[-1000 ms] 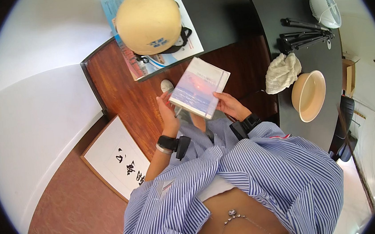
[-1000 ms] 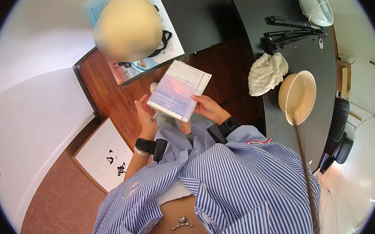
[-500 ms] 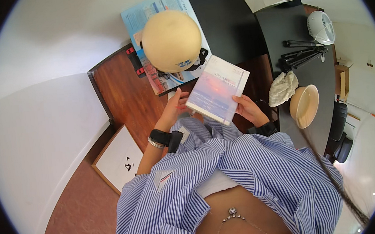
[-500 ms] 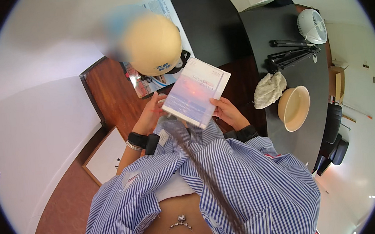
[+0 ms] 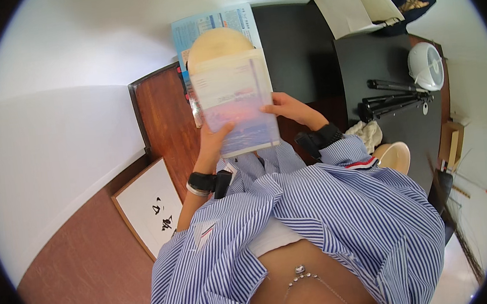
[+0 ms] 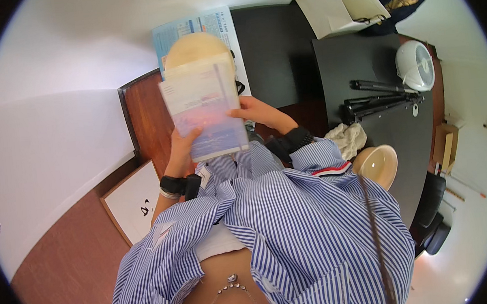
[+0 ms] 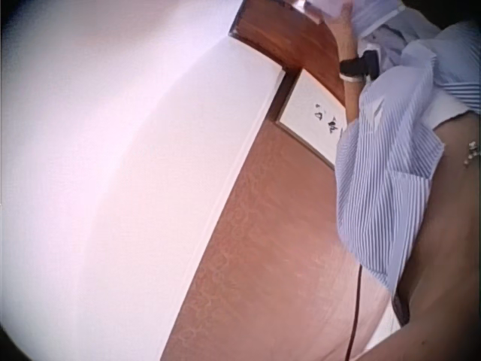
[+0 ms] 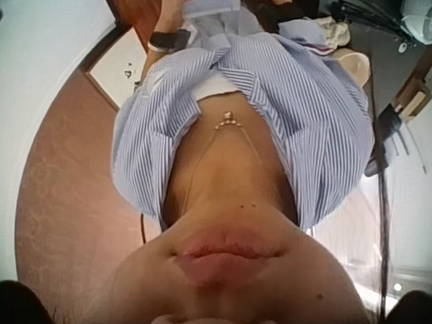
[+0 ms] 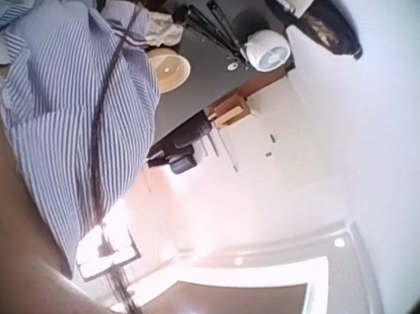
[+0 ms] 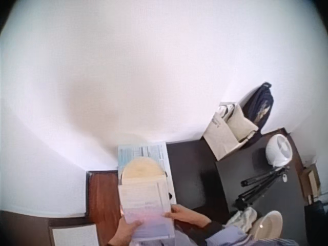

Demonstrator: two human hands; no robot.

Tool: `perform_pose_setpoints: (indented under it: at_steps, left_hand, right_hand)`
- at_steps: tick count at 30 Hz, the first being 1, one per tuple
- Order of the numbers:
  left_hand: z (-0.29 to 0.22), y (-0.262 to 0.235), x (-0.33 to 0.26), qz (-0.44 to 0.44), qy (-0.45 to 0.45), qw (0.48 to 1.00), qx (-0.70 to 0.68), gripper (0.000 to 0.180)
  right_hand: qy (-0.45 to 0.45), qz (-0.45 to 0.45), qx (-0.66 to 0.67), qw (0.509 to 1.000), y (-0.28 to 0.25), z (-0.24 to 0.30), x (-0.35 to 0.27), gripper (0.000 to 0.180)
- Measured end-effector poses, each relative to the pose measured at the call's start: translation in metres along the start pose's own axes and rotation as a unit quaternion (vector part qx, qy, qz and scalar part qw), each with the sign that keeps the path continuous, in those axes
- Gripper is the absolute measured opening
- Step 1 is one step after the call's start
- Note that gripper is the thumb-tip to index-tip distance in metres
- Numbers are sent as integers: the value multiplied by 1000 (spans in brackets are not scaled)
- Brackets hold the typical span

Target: The person wipes a black table surface with a cloth, moves a bowl and papers aside, and cleans the underside of the table while kneeling. The person also handles a helmet and a stack of papers during the cleaning process.

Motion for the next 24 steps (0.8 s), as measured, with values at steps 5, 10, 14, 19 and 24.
perform_pose_setpoints:
  at_steps: [5, 10, 14, 19, 24]
  left_hand:
    - [-25, -69, -17, -109, 71, 987, -93, 32]
    - [-35, -124, 5, -138, 35, 987, -75, 29]
    - [-36, -141, 52, -105, -2, 993, -53, 30]
    - [-32, -163, 117, -60, -67, 996, -13, 37]
    - [-18, -158, 159, -23, -110, 994, -6, 41]
  right_hand:
    - [-44, 5, 80, 996, -2, 18, 37, 49]
    - [-4, -194, 90, 977, -56, -11, 63, 36]
    - [26, -348, 28, 937, -79, -27, 70, 42]
    - [47, -340, 104, 934, -77, -30, 83, 85]
    - [83, -291, 161, 939, -85, -38, 101, 91]
Point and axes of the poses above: each hand's wrist, its own x-axis towards the middle knuckle, its own y-axis out of the palm, z = x × y, the point moved 8 cm from there along x, towards the middle knuckle, and after that the axes turned 1 degree about z, right-handed, at the moved point
